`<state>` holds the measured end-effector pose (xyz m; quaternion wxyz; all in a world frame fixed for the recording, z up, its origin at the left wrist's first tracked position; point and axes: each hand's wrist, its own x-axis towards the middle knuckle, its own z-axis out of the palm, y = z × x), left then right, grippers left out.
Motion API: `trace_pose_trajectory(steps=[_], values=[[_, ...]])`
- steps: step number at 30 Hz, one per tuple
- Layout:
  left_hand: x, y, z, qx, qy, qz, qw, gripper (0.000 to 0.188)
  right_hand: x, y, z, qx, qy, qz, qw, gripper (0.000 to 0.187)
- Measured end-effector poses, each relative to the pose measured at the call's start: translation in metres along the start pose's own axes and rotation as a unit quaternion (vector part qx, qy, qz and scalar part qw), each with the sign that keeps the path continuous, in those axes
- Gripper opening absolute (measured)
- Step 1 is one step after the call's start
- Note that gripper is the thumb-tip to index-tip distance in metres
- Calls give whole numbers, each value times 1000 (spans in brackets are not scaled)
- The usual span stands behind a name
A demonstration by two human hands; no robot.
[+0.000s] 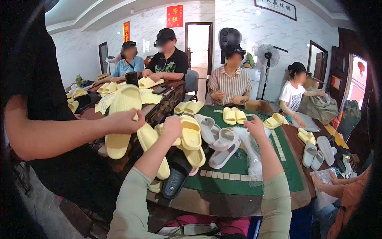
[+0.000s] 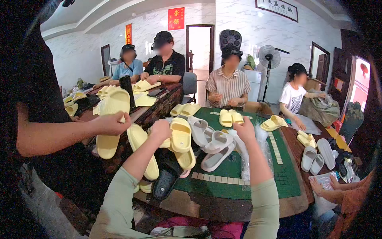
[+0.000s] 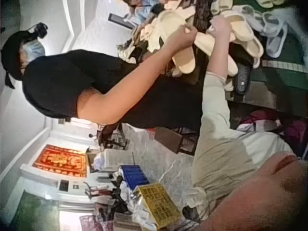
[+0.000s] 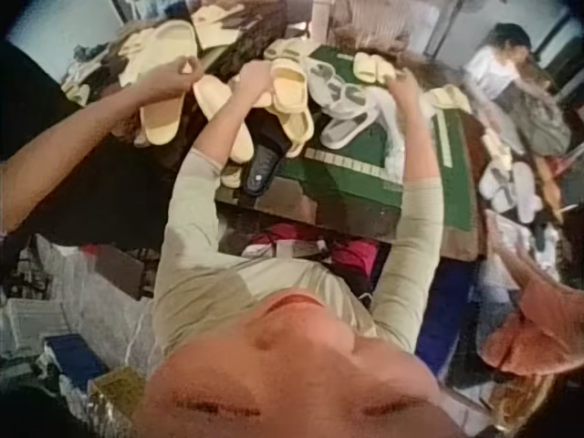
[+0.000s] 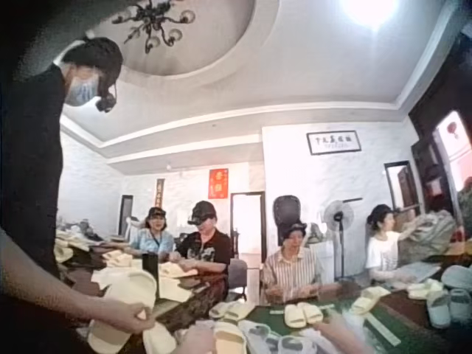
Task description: The person connects pairs of slippers together by threading and fastening plastic tag fasteners through them by hand.
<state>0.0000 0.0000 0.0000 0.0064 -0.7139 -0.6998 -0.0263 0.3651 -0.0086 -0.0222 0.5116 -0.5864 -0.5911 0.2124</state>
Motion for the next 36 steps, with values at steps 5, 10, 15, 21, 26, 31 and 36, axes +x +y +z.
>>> trace_pose_trajectory(steps=[5,10,15,21,26,31,36], values=[[-112,21,-15,-34,272,169,947,48,-61,63,34,-13,29,-12,999,49],[-229,44,-57,-248,414,479,733,25,-128,144,83,80,96,-6,992,38],[-278,-18,-69,-179,188,894,365,26,-181,155,119,151,146,18,977,28],[-359,-20,-103,-193,-189,929,253,35,-178,160,108,88,140,9,986,20],[-373,-7,-91,-268,-242,903,233,31,-181,152,108,42,135,14,990,21],[-375,-1,-74,-322,-246,891,207,31,-188,151,109,61,137,8,989,19],[-371,0,-80,-291,-290,890,198,33,-184,152,106,78,103,18,991,19]])
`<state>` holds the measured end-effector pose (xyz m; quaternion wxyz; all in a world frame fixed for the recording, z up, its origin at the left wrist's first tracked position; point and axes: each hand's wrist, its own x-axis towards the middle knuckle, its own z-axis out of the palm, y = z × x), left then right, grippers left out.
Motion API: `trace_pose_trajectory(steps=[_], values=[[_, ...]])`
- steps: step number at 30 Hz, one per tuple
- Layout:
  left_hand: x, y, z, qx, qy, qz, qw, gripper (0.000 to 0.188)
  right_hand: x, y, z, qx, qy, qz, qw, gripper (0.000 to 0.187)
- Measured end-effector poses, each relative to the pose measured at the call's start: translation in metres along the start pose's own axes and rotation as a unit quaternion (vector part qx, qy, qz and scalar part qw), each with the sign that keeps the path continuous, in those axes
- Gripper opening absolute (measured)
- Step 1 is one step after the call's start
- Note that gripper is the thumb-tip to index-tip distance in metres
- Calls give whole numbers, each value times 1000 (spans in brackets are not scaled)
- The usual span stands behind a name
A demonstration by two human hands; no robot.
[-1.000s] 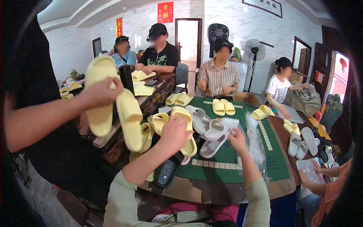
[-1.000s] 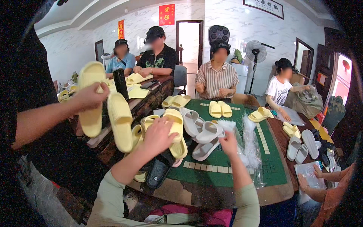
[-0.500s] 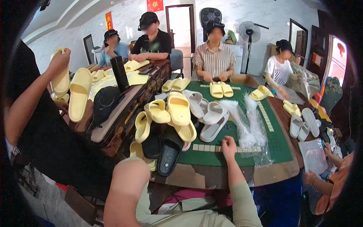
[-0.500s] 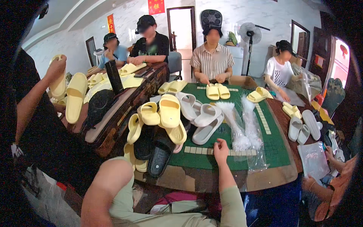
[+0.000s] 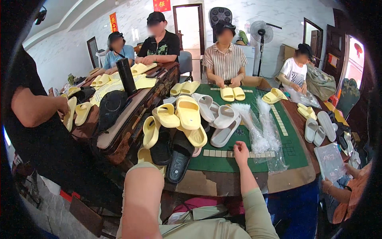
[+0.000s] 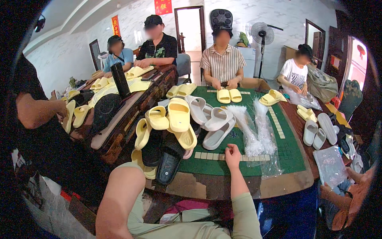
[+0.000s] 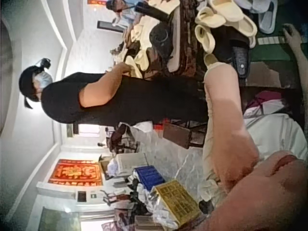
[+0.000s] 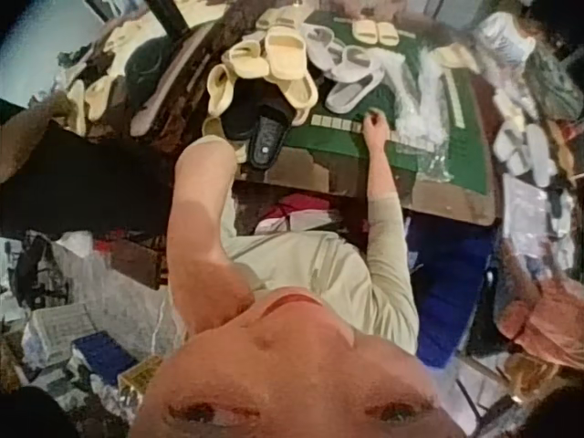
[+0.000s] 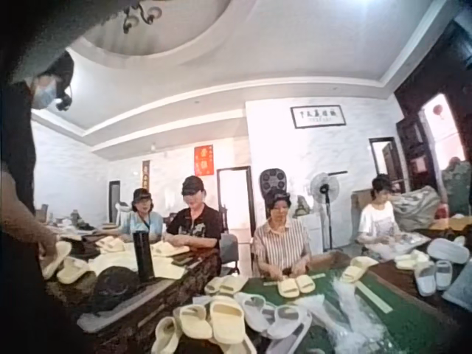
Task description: The person connects pairs of slippers together by threading and fastening plastic tag fasteners through them by hand.
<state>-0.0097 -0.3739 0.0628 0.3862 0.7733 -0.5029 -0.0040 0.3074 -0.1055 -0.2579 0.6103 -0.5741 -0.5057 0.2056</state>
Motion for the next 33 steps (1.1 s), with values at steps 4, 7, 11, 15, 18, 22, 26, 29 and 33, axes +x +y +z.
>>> trace_pose_trajectory(steps=[4,7,11,15,18,22,26,29,33], values=[[-2,1,-6,5,-64,-10,998,36,6,8,2,-15,22,-19,999,17],[-4,1,-8,54,-37,6,998,36,9,9,3,7,25,-11,1000,17],[-5,2,-6,135,-6,19,991,37,5,9,0,18,17,0,1000,17],[-7,8,-3,139,-37,9,990,38,0,-2,1,9,9,-2,1000,18],[-10,-2,2,90,-40,15,995,36,-1,-2,-3,9,18,9,1000,18],[-10,-1,-3,170,-13,58,984,29,1,-7,14,18,16,-8,1000,18],[-18,-6,-20,214,54,105,970,25,4,-22,9,25,34,-62,997,25],[-17,-9,-20,175,70,74,979,22,40,-83,21,-29,-55,-105,993,37],[-20,-1,-19,101,-32,33,994,25,158,-111,20,-106,-48,12,993,53]])
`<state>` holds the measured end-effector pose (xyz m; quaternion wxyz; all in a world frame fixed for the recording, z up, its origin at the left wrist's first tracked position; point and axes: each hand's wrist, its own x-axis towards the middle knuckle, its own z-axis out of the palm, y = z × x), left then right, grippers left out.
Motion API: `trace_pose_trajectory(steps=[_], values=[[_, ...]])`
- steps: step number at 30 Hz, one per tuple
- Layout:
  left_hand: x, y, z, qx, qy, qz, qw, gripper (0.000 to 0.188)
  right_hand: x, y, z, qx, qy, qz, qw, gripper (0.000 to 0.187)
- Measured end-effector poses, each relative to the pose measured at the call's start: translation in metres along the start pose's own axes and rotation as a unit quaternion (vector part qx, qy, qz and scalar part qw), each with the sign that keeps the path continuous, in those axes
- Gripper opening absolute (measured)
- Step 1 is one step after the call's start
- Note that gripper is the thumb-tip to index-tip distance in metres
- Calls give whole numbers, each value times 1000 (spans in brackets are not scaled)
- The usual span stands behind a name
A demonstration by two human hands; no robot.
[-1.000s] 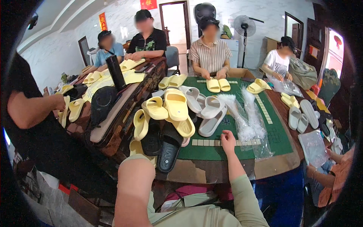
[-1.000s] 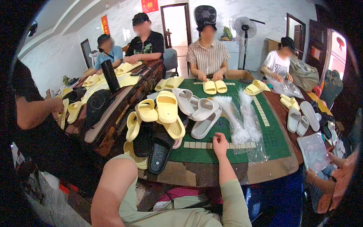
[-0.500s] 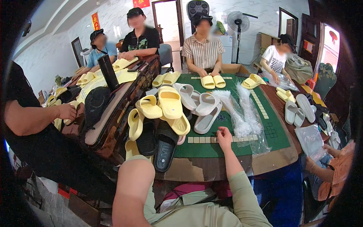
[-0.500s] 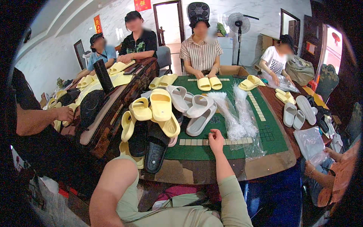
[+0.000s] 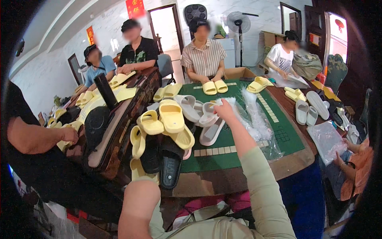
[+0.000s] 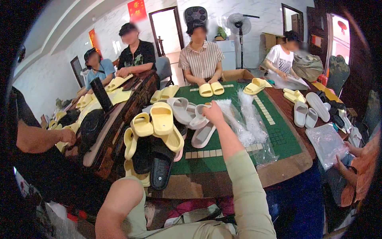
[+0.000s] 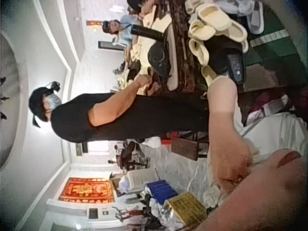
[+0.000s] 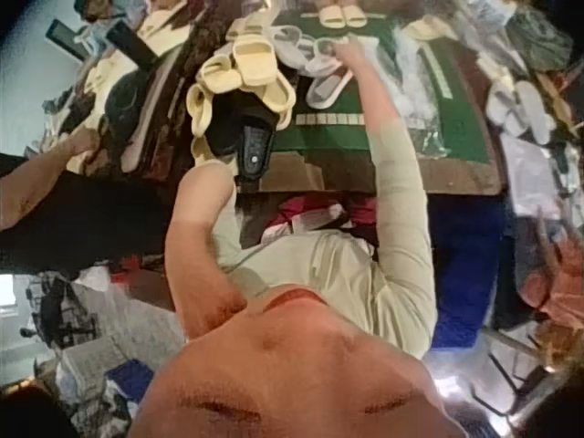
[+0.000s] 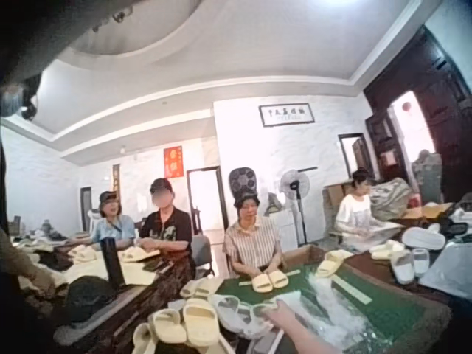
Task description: The person connects pairs of slippers together by threading and fastening plastic tag fasteners through them by hand.
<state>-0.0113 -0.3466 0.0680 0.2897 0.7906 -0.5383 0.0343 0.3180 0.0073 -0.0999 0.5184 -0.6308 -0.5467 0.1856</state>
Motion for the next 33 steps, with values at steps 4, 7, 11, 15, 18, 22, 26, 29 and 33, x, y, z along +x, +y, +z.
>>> trace_pose_trajectory(steps=[4,7,11,15,18,22,26,29,33], values=[[-4,-1,22,-77,78,-12,994,28,-1,-38,-3,-49,-36,-21,998,55],[0,-7,30,-125,125,4,984,30,-30,14,-11,-66,-64,-71,993,43],[11,-17,-13,416,-175,299,841,36,-105,34,19,82,-90,-34,992,32],[-4,-13,18,3,88,72,993,35,-131,96,30,235,-23,66,970,29],[-4,-10,16,54,52,54,996,37,-150,109,32,180,-2,37,983,22],[-3,-14,10,197,68,55,976,42,-150,119,35,181,-14,35,983,20],[2,-13,14,96,44,31,994,43,-151,123,35,191,-4,23,981,20],[-3,-17,16,30,-15,22,999,43,-152,126,35,190,-2,7,982,19],[-3,-25,26,-108,65,5,992,42,-156,110,36,213,-4,14,977,19]])
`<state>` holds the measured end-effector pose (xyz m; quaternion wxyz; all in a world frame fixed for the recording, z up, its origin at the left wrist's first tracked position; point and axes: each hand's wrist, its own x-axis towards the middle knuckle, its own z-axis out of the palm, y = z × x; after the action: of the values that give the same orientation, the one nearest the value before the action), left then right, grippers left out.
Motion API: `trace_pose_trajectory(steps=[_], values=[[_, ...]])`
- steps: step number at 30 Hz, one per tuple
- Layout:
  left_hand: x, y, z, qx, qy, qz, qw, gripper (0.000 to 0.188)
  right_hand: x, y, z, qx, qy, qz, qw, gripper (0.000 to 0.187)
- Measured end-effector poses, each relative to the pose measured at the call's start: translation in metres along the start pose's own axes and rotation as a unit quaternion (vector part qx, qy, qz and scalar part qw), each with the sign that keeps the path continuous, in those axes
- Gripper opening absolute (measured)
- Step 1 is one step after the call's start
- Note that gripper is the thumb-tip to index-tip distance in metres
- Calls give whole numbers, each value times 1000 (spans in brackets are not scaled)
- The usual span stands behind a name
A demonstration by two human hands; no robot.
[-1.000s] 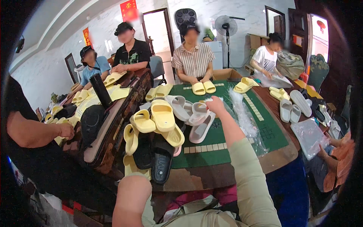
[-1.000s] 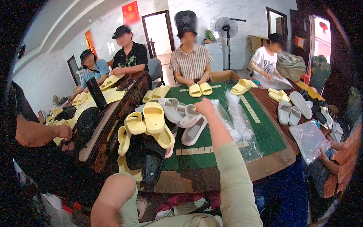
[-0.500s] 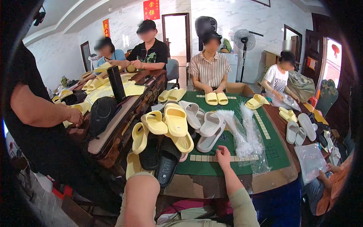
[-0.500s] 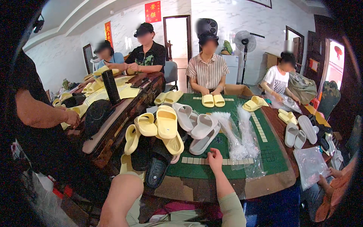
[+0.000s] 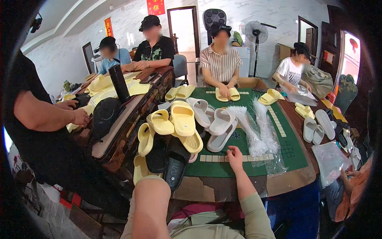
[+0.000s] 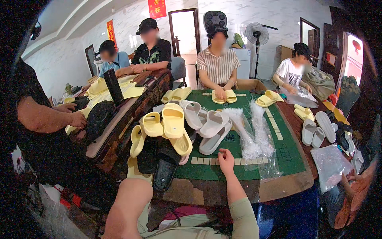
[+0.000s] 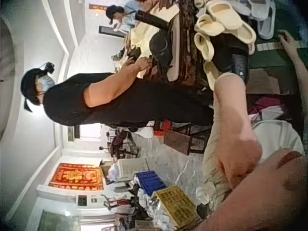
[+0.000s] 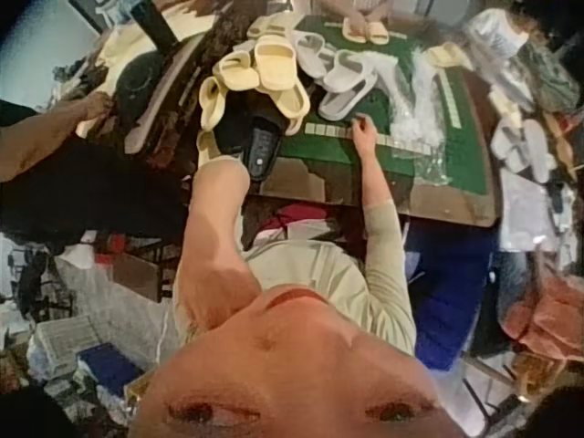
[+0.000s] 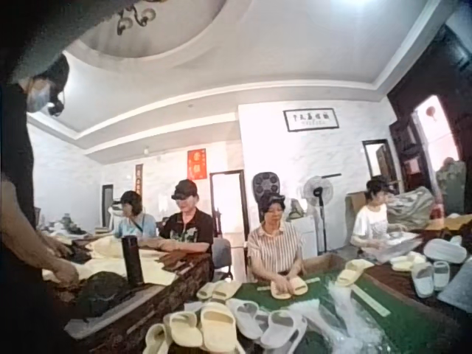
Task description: The person connects pairs of slippers together by threading and fastening plastic tag fasteners through them by hand.
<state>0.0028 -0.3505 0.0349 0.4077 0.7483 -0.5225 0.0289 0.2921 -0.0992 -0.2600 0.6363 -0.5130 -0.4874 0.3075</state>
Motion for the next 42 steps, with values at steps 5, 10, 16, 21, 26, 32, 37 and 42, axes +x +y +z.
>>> trace_pose_trajectory(steps=[5,10,16,21,26,32,37,42], values=[[-2,-14,0,-24,15,3,1000,37,-3,-11,3,26,34,-5,999,20],[-17,-24,-2,-76,7,-23,997,32,50,-86,17,15,29,-115,993,41],[-13,-33,0,-113,92,65,987,27,124,-118,7,-228,-1,-31,973,59],[-12,-39,-31,95,-15,69,993,23,46,-76,5,-96,-80,-31,992,34],[-25,-57,-32,161,126,69,976,25,-6,-34,-14,-14,-39,32,999,28],[-36,-106,-44,25,255,-41,966,13,-21,-4,-37,20,34,99,994,31],[-64,-162,-46,575,96,-293,757,34,-17,-9,-29,51,26,99,993,32],[-125,-231,-57,522,178,-404,730,20,-16,-14,-36,148,35,157,976,30]])
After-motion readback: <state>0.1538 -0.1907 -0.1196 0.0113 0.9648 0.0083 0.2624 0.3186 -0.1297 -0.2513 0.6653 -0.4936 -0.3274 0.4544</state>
